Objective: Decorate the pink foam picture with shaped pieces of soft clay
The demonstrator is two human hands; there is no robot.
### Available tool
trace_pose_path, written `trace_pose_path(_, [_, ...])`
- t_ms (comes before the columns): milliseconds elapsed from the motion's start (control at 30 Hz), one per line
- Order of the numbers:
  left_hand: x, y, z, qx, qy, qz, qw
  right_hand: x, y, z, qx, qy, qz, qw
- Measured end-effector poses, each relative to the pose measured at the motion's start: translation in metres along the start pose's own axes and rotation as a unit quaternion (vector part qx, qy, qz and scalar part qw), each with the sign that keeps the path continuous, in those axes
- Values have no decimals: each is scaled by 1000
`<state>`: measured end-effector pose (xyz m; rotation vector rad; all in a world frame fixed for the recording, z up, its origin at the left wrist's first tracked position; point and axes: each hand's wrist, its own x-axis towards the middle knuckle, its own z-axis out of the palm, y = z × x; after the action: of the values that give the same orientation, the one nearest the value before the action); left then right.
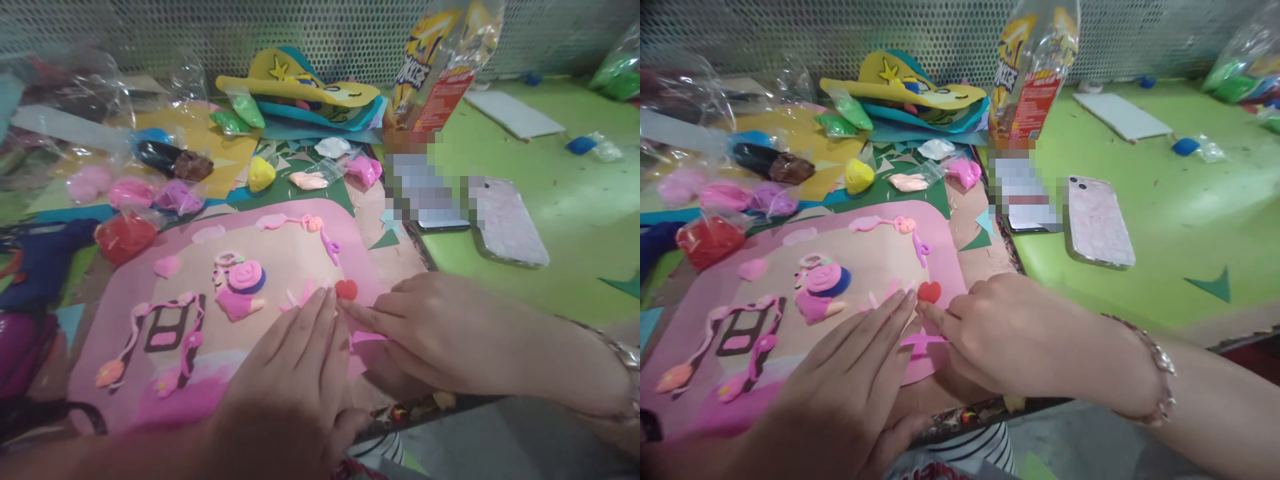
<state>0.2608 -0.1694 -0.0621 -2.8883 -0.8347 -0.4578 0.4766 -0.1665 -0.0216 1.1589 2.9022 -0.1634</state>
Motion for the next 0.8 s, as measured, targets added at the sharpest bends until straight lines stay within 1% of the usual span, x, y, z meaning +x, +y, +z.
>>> trace_pose_path(33, [-1, 0, 0, -4, 4, -1, 1000, 0, 1, -3, 25, 20, 13, 999])
trace_pose_path(100, [-1, -1, 1, -10, 7, 1, 1000, 0, 4, -10, 84, 96, 55, 990])
trace_pose_path(167, [0, -3, 2, -14, 2, 21, 1000, 1, 7, -13, 140, 176, 110, 968])
trace_pose_path(233, [2, -6, 3, -18, -12, 45, 999, 3, 11, -13, 183, 217, 146, 948])
trace_pose_path(333, [4, -10, 3, -22, -42, 55, 997, 6, 15, -10, 239, 221, 163, 931])
trace_pose_path(467, [5, -11, 0, -24, -48, 69, 996, 8, 18, -9, 303, 207, 176, 913])
trace_pose_path(533, [6, -11, 0, -27, -58, 64, 996, 9, 19, -9, 315, 203, 188, 908])
trace_pose_path(633, [7, -11, -2, -37, -74, 58, 995, 11, 19, -9, 296, 212, 206, 908])
trace_pose_path(700, [8, -11, -2, -43, -79, 58, 994, 13, 19, -7, 275, 220, 205, 913])
trace_pose_path(800, [9, -11, -4, -48, -87, 57, 993, 16, 20, -3, 271, 205, 158, 927])
